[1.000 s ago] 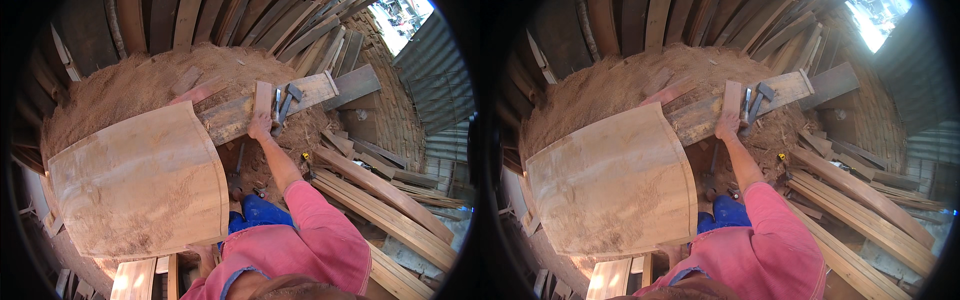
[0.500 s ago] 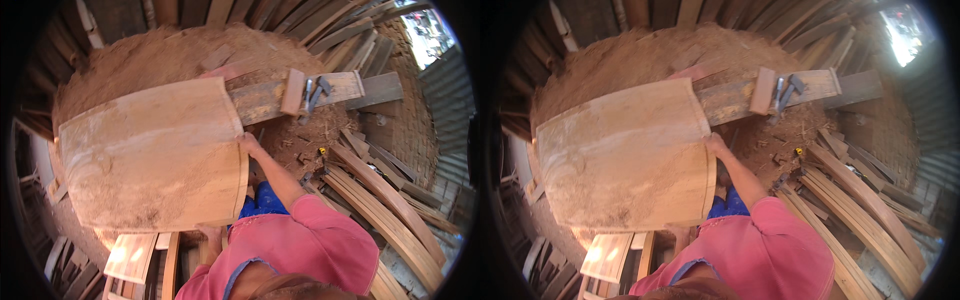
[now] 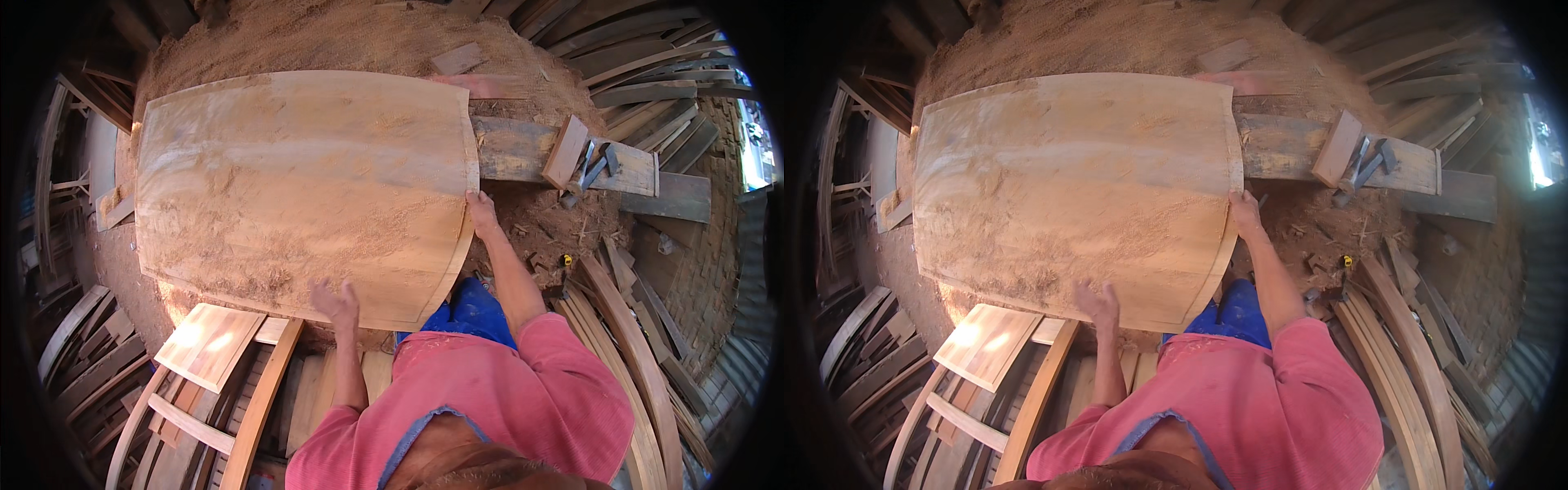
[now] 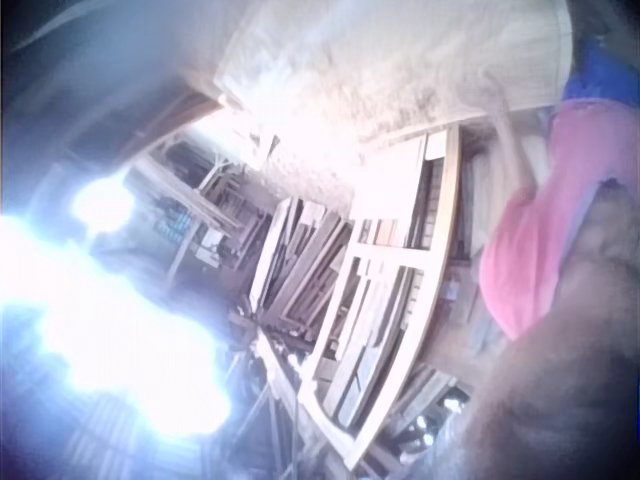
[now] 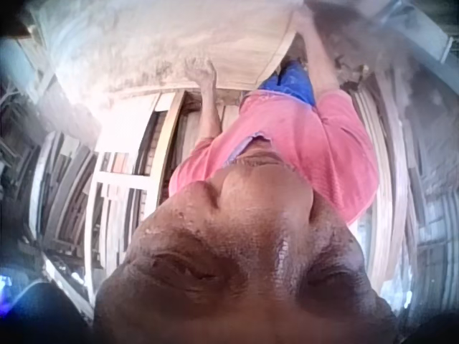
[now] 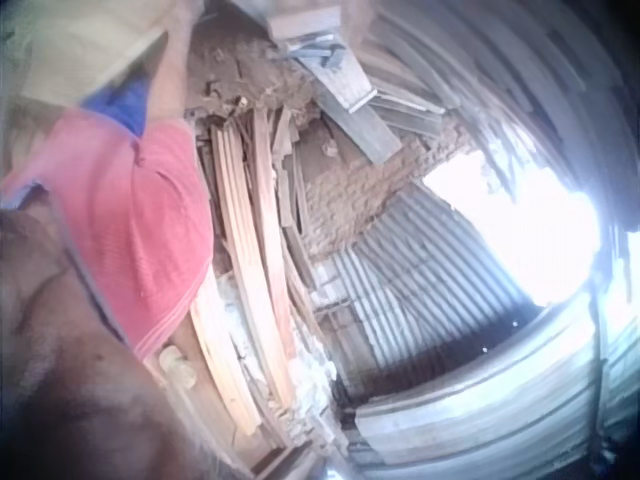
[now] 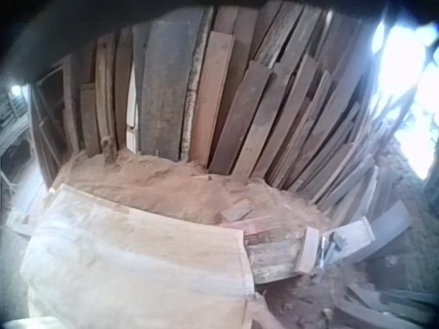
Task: The person uses a hammer and a small block of wood to shape the curved edge of a large wooden board. They repeatedly tap along the edge, flip the board over, and continue shaping the other side before placing it down.
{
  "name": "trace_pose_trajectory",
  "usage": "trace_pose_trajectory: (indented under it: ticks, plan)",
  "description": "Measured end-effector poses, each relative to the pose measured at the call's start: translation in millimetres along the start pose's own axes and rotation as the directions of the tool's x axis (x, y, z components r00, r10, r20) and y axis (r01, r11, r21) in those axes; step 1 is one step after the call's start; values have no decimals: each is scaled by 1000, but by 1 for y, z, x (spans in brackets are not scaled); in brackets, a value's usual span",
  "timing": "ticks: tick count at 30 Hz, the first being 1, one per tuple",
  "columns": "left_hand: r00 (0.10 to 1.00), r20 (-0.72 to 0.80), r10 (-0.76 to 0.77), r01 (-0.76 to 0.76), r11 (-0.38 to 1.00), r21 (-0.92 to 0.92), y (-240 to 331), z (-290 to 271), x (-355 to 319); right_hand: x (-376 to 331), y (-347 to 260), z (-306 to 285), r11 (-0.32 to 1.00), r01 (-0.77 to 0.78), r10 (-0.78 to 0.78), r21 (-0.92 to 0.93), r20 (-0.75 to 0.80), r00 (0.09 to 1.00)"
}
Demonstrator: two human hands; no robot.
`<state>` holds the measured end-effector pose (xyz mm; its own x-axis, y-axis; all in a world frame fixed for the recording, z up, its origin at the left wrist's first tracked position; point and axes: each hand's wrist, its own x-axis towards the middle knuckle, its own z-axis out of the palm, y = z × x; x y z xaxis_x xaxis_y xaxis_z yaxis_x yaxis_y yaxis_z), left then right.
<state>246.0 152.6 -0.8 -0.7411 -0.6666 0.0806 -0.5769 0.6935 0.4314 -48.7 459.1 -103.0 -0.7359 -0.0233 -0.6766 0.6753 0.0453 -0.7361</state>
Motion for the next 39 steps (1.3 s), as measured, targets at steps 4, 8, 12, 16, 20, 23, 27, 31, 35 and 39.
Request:
trace_pose_trajectory:
  ticks: [4, 8, 12, 16, 20, 23, 27, 31, 35, 39]
  plan:
    - [651, 320, 688, -475, 699, -535, 147, 49, 49, -4, 15, -9, 989, 25, -30, 149, 28, 999]
    - [-1, 600, 800, -752, 395, -528, 265, 99, 66, -22, -13, -34, 990, -88, 85, -108, -35, 996]
    - [28, 461, 887, -922, 201, -331, 289, 168, 73, -42, -94, -82, 767, 210, -406, -606, -205, 891]
    - [-76, 689, 721, -972, 101, -212, 317, 197, 83, -15, -148, -162, 489, 24, -646, -872, -343, 682]
    - [-170, 777, 606, -982, -38, -185, 318, 206, 85, 10, -184, -183, 483, -223, -392, -847, -437, 810]
    - [-176, 857, 484, -977, 19, -211, 333, 211, 86, 25, -193, -174, 370, -317, -311, -873, -438, 843]
    - [-232, 940, 250, -971, -4, -238, 363, 197, 90, 51, -187, -164, 250, -374, -305, -893, -440, 845]
    - [-266, 936, 233, -962, -7, -272, 366, 206, 92, 78, -157, -169, 280, -402, -431, -872, -488, 759]
    - [-295, 920, 257, -949, 29, -313, 362, 201, 93, 69, -160, -167, 329, -331, -400, -884, -448, 799]
    - [-266, 927, 266, -958, 39, -286, 361, 200, 87, 44, -150, -157, 276, -246, -455, -929, -352, 818]
